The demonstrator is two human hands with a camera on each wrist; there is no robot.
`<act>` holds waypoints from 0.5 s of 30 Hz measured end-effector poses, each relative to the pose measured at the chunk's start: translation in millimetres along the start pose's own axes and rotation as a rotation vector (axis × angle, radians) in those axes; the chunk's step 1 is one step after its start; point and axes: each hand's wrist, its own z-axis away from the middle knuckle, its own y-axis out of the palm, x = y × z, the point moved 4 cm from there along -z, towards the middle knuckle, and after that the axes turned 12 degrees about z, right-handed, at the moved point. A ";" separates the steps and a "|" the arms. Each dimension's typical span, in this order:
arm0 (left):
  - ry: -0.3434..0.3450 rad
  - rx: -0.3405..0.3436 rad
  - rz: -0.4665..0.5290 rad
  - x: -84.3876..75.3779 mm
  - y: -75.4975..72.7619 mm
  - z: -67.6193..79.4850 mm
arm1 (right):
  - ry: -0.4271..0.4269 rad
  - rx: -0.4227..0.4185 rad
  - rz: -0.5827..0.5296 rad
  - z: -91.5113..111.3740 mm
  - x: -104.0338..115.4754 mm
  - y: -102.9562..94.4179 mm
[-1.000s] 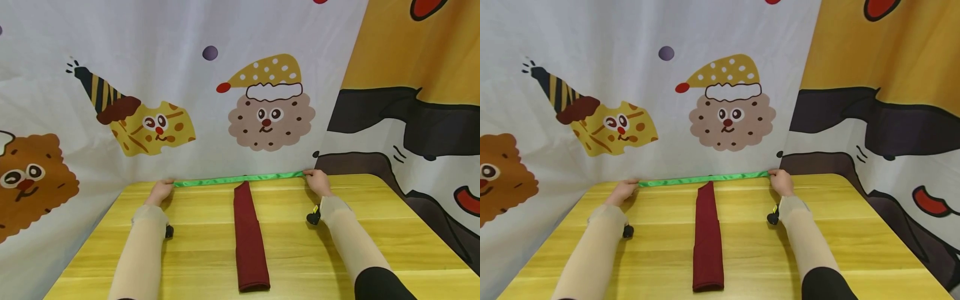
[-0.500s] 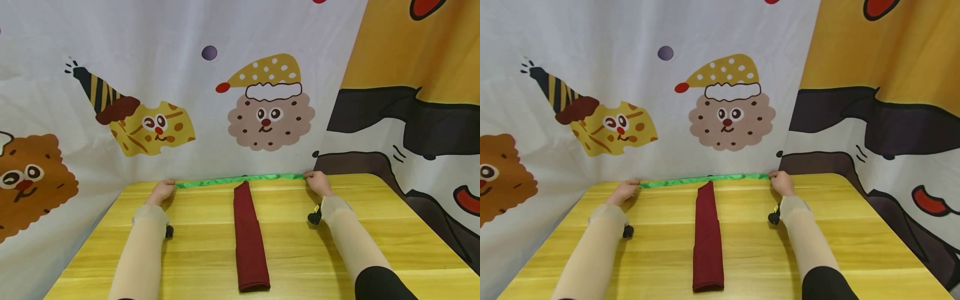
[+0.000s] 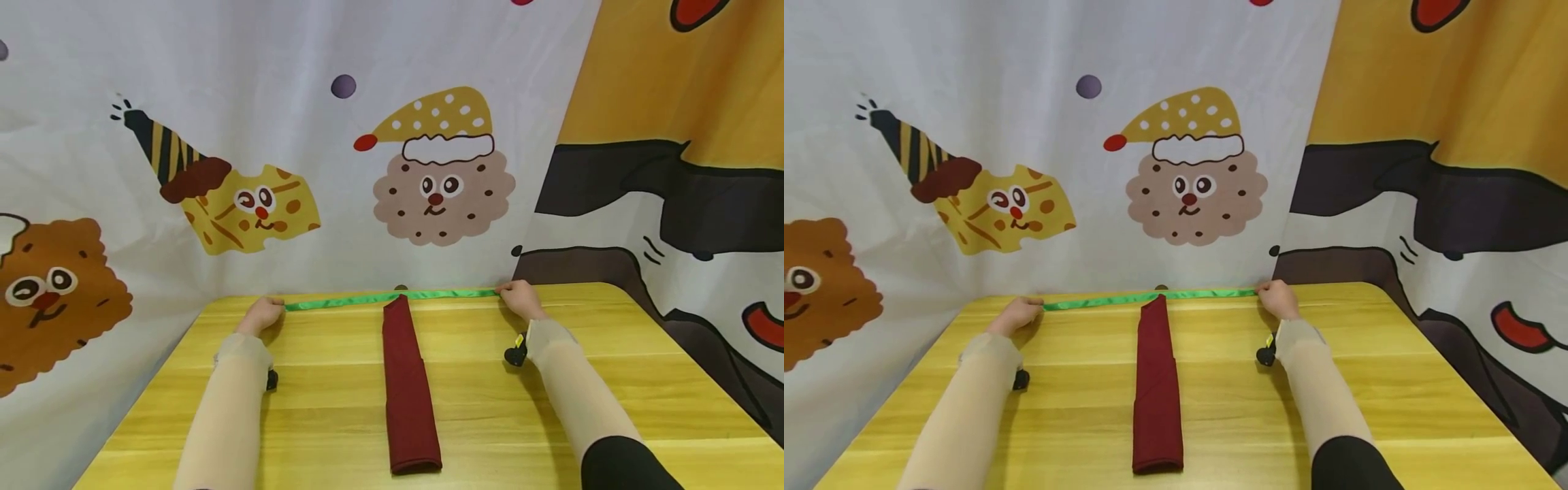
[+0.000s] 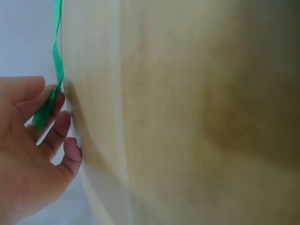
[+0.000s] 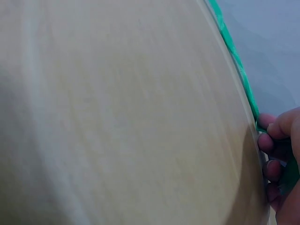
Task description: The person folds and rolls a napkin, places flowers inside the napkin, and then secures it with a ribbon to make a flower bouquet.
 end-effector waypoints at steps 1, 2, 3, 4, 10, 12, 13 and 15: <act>-0.001 0.005 0.008 0.8 -0.5 -0.1 | 0.002 -0.001 -0.006 0.5 -0.8 -0.5; 0.002 0.008 0.013 1.6 -0.9 -0.1 | 0.004 -0.001 -0.013 0.9 -1.7 -0.9; 0.002 0.011 0.021 2.7 -1.4 0.0 | 0.005 -0.001 -0.019 1.4 -2.6 -1.1; -0.002 0.013 0.033 3.9 -1.7 0.3 | 0.004 -0.001 -0.026 1.9 -3.3 -1.2; -0.050 -0.014 0.252 14.0 0.2 1.4 | 0.004 -0.013 -0.038 6.3 -5.6 0.7; -0.059 -0.047 0.287 16.5 0.6 0.9 | 0.013 -0.024 -0.026 7.1 -6.7 2.7; -0.057 -0.072 0.269 17.2 0.2 0.5 | 0.017 -0.033 -0.022 7.4 -7.2 3.5; -0.059 -0.112 0.278 17.9 0.6 -0.5 | 0.023 -0.055 -0.010 7.9 -7.6 4.3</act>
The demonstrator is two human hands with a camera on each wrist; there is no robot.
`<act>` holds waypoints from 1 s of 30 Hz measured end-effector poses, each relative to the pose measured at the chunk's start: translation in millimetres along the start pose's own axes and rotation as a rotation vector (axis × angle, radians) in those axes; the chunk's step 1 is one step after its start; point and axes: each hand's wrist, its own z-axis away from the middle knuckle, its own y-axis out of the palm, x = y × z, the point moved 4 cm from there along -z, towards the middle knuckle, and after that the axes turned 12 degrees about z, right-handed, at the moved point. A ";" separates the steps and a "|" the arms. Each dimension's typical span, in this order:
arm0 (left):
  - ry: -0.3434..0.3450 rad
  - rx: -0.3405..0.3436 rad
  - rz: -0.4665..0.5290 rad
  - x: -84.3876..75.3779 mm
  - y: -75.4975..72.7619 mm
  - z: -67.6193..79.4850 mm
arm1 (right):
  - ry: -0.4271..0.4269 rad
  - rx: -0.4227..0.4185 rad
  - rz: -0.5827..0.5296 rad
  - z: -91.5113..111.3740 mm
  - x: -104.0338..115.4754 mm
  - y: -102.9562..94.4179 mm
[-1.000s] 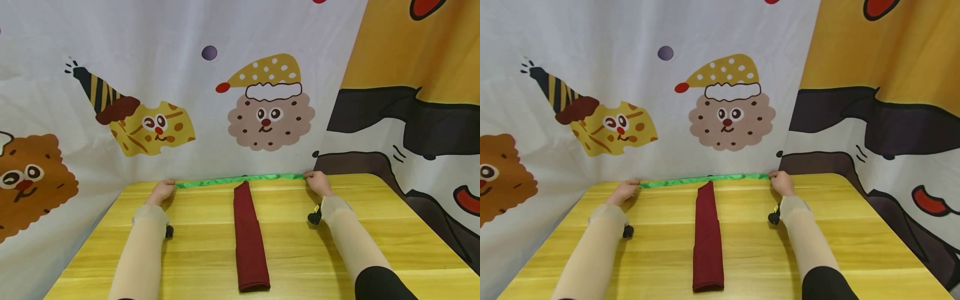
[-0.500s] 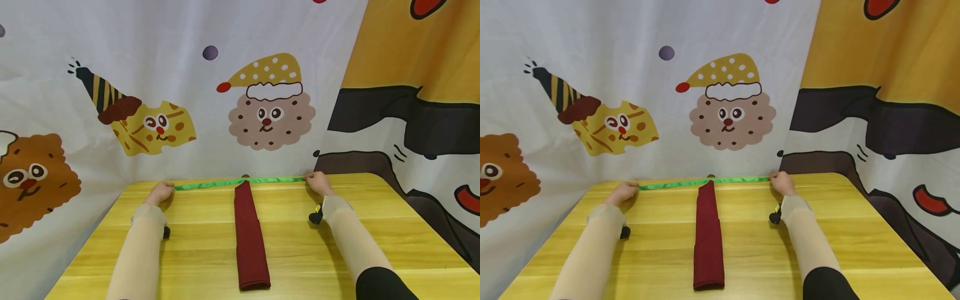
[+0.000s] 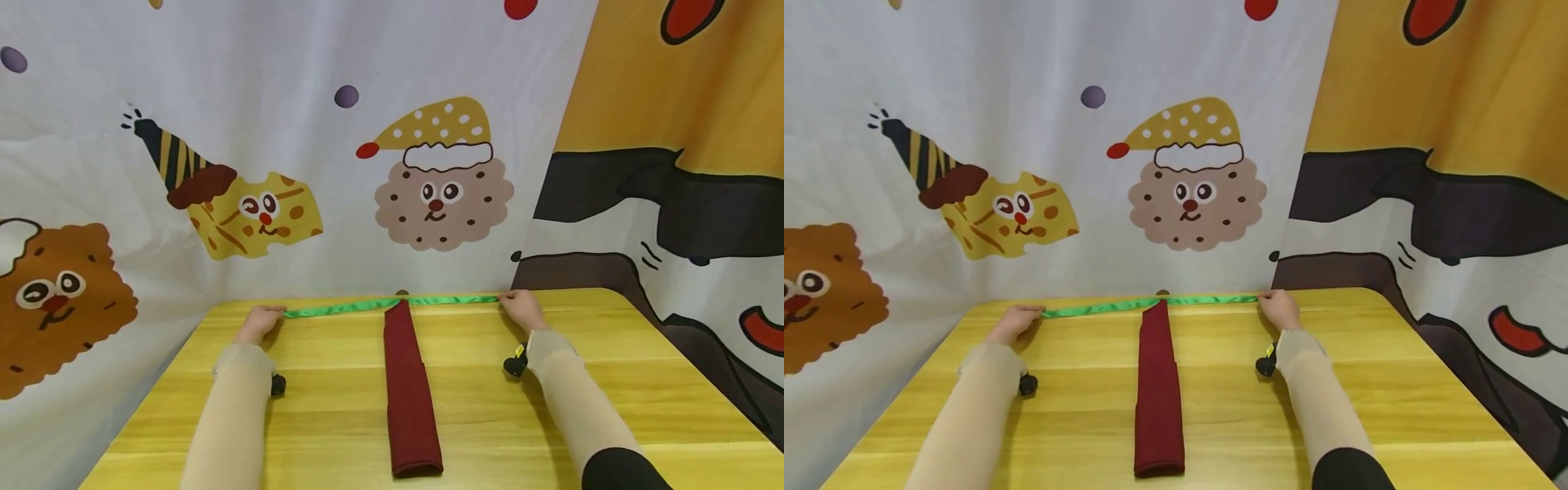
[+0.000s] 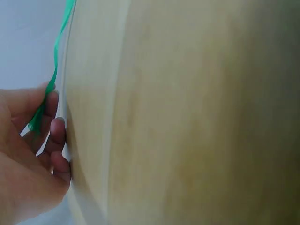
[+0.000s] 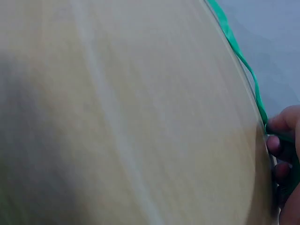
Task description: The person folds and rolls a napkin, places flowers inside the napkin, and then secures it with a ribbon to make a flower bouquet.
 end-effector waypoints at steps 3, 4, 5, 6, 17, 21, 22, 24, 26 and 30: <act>0.013 -0.042 0.005 -0.8 2.3 -3.0 | 0.004 -0.020 0.007 -1.0 -1.7 -0.4; 0.019 -0.050 -0.010 -2.2 2.5 -2.2 | 0.005 -0.023 0.005 -0.7 -1.5 -1.0; 0.021 -0.056 -0.017 -3.4 2.7 -1.3 | 0.006 -0.023 0.002 -0.6 -1.1 -1.9; 0.028 -0.064 -0.033 -5.0 2.9 -0.5 | 0.005 -0.021 0.000 -0.3 -0.7 -2.6; 0.003 -0.134 -0.211 -12.0 -2.7 7.4 | 0.015 0.010 0.012 0.6 6.7 -2.4; 0.005 -0.176 -0.261 -11.8 -8.1 10.0 | 0.021 0.014 -0.010 1.1 11.2 -1.8; 0.001 -0.180 -0.260 -11.6 -8.7 10.6 | 0.026 0.010 -0.013 1.3 11.6 -2.2; 0.000 -0.181 -0.260 -12.0 -8.8 11.6 | 0.045 0.000 -0.013 2.0 12.1 -3.5; -0.002 -0.178 -0.256 -12.9 -8.3 12.3 | 0.062 -0.015 0.010 2.8 12.4 -5.4; -0.001 -0.162 -0.247 -16.3 -2.9 12.4 | 0.114 -0.046 0.063 4.0 9.1 -8.9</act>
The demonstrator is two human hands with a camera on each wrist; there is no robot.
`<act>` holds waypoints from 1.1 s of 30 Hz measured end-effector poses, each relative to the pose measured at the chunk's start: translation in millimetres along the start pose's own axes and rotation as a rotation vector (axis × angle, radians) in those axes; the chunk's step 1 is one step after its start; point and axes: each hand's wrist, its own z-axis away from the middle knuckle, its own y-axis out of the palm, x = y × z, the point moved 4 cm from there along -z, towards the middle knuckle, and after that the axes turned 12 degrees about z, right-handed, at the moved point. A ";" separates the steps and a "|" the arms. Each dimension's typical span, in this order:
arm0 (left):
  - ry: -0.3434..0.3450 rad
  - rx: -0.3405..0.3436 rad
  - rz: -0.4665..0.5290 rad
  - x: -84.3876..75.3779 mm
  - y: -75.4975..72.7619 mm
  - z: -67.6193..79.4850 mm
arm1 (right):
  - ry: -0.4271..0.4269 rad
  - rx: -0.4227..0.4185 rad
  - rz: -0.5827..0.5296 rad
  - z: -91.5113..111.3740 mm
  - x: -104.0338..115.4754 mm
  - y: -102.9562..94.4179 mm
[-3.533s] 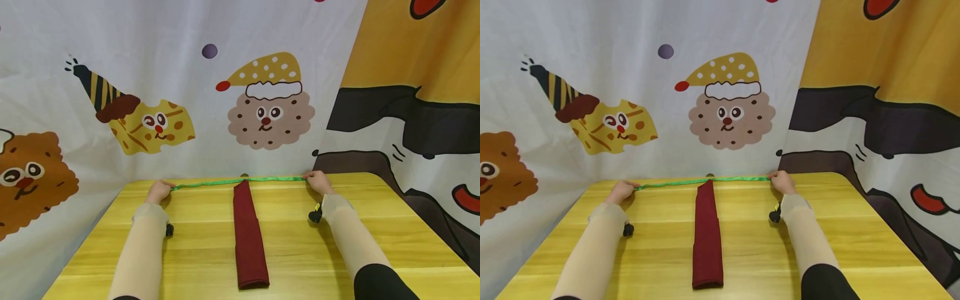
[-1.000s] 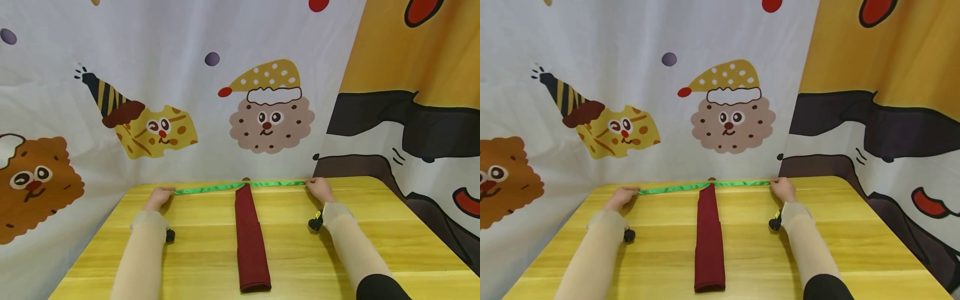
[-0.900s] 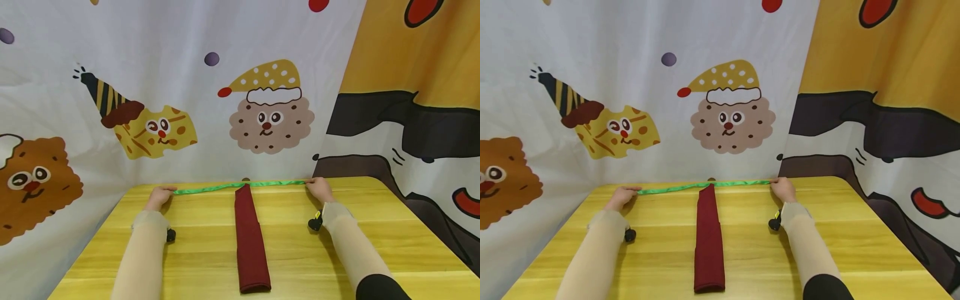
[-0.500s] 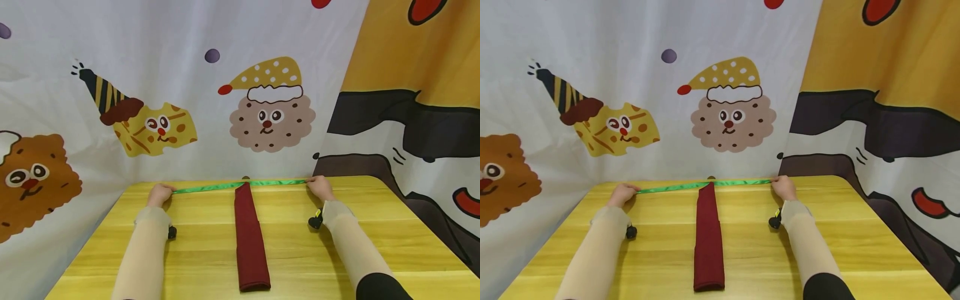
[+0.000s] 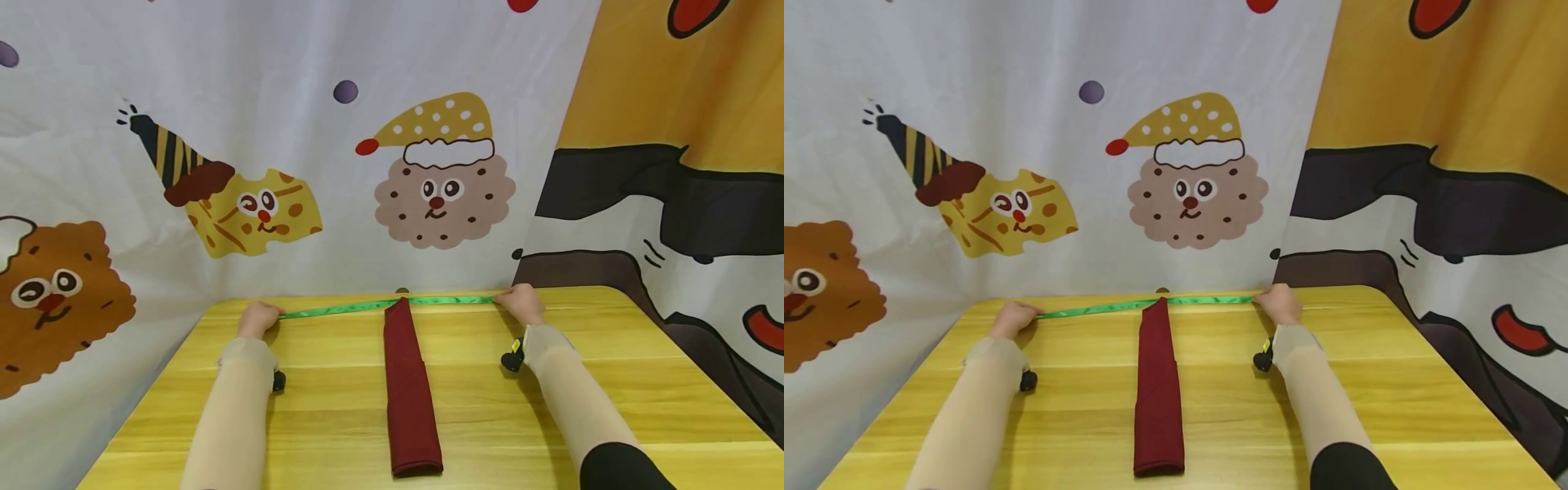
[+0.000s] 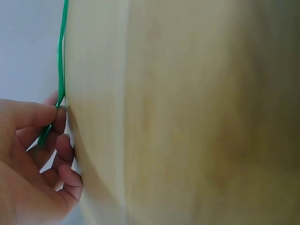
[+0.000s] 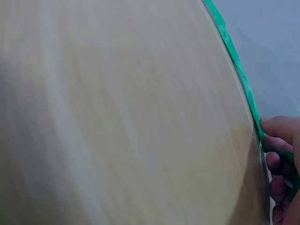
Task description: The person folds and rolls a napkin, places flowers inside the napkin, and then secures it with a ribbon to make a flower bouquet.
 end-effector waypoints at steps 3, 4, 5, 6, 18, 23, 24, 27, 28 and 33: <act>0.008 0.024 -0.002 -3.3 5.2 -1.5 | 0.032 -0.017 0.027 1.1 -5.0 -3.5; 0.013 0.031 -0.005 -4.9 6.7 -2.1 | 0.041 -0.021 0.029 1.6 -6.8 -4.8; 0.014 0.033 -0.008 -5.7 7.7 -3.4 | 0.047 -0.019 0.029 2.4 -8.3 -5.9; 0.019 0.035 -0.015 -6.7 8.4 -4.2 | 0.050 -0.018 0.030 3.1 -9.4 -6.8; -0.005 0.036 -0.082 2.2 -5.0 -0.8 | 0.025 0.026 0.041 5.1 -1.9 -2.1; -0.014 0.019 -0.090 7.6 -8.6 1.4 | 0.004 0.036 0.078 4.3 6.0 1.3; -0.013 0.012 -0.090 7.6 -8.7 2.0 | -0.002 0.036 0.081 3.8 7.1 1.8; -0.012 0.005 -0.085 5.3 -6.7 3.8 | -0.022 0.007 0.120 1.1 6.8 2.3; -0.012 0.007 -0.079 4.1 -5.2 4.1 | -0.023 -0.004 0.136 -0.2 4.9 2.4; 0.008 0.037 -0.072 -5.1 4.0 3.0 | 0.002 -0.026 0.242 -4.3 -7.9 -3.5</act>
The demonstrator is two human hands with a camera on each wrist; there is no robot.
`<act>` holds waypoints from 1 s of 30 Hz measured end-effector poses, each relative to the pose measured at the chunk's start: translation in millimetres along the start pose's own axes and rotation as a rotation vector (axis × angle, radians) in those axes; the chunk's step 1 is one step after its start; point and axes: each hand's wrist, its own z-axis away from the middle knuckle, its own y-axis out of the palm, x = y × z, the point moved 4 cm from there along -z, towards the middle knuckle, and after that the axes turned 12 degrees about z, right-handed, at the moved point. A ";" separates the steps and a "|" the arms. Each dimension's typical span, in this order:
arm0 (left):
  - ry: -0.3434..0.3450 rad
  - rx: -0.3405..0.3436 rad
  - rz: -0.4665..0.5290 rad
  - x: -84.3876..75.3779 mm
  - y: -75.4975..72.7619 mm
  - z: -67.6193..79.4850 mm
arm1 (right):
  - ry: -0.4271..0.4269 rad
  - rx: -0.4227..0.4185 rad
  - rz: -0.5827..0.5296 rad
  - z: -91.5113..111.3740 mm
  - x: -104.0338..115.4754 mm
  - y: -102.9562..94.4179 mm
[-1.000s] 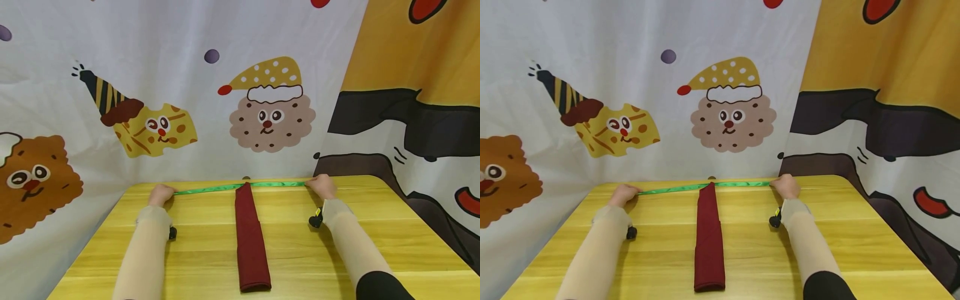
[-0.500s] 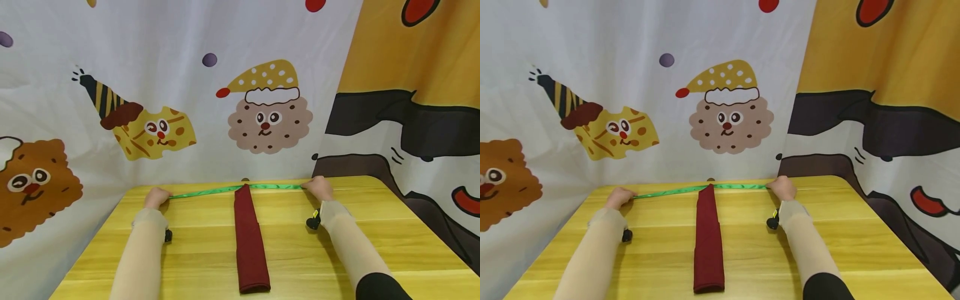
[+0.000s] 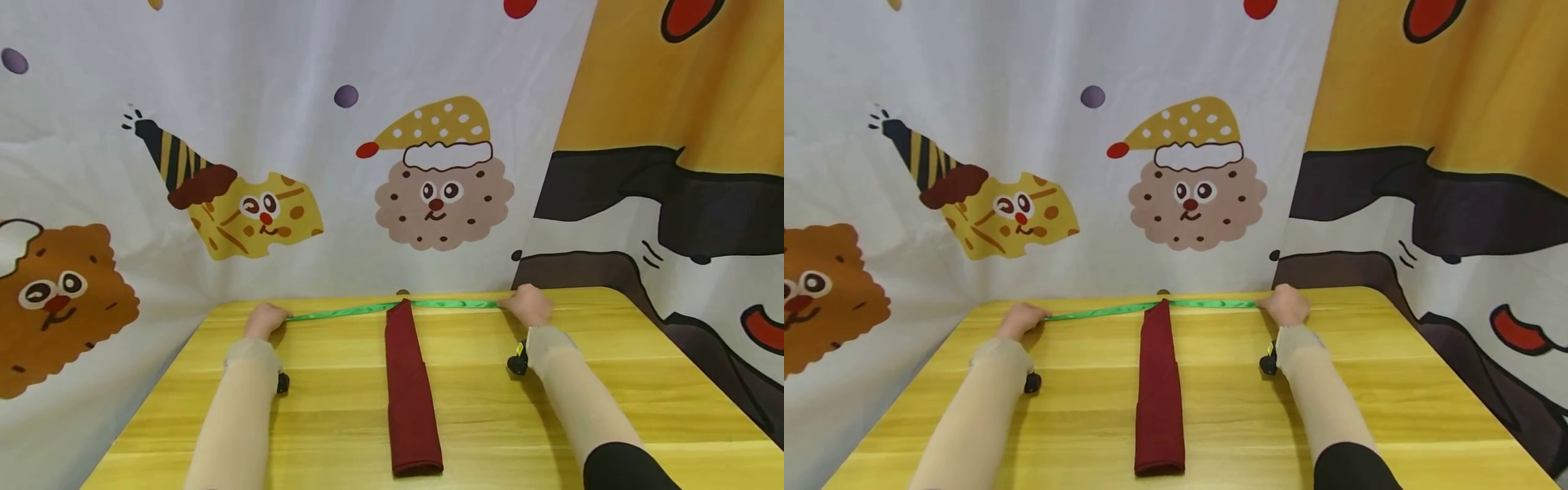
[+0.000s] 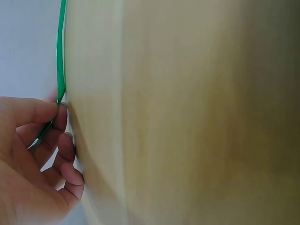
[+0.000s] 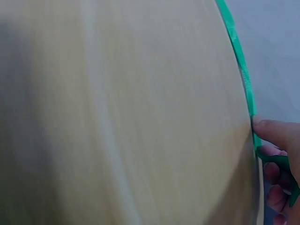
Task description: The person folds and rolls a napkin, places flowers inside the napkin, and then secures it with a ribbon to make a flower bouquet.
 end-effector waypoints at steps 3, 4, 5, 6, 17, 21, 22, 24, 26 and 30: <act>0.012 0.008 0.000 -5.2 2.7 -2.9 | 0.013 0.044 0.029 1.6 -2.1 -6.5; 0.015 0.007 0.001 -5.8 2.9 -3.6 | 0.013 0.059 0.033 2.8 -1.3 -8.1; 0.016 0.006 0.005 -5.8 2.6 -3.9 | 0.015 0.070 0.037 4.2 -0.3 -9.5; 0.021 0.003 0.004 -5.7 1.5 -3.7 | 0.017 0.082 0.038 6.0 1.9 -10.6; 0.012 -0.050 0.033 7.1 -8.5 3.2 | -0.021 0.081 -0.003 14.8 19.5 -9.9; 0.011 -0.031 0.098 12.1 -2.9 -2.8 | -0.022 0.075 -0.039 15.5 16.2 -8.2; 0.015 -0.024 0.117 13.1 -1.7 -4.9 | -0.030 0.075 -0.058 15.9 15.7 -7.9; 0.027 -0.008 0.160 13.7 0.6 -7.8 | -0.045 0.072 -0.106 16.5 15.0 -7.5; 0.036 0.004 0.194 13.0 2.4 -9.6 | -0.056 0.064 -0.148 17.4 14.7 -7.4; 0.021 0.025 0.214 10.2 4.0 -8.1 | -0.041 0.043 -0.184 17.8 14.0 -6.5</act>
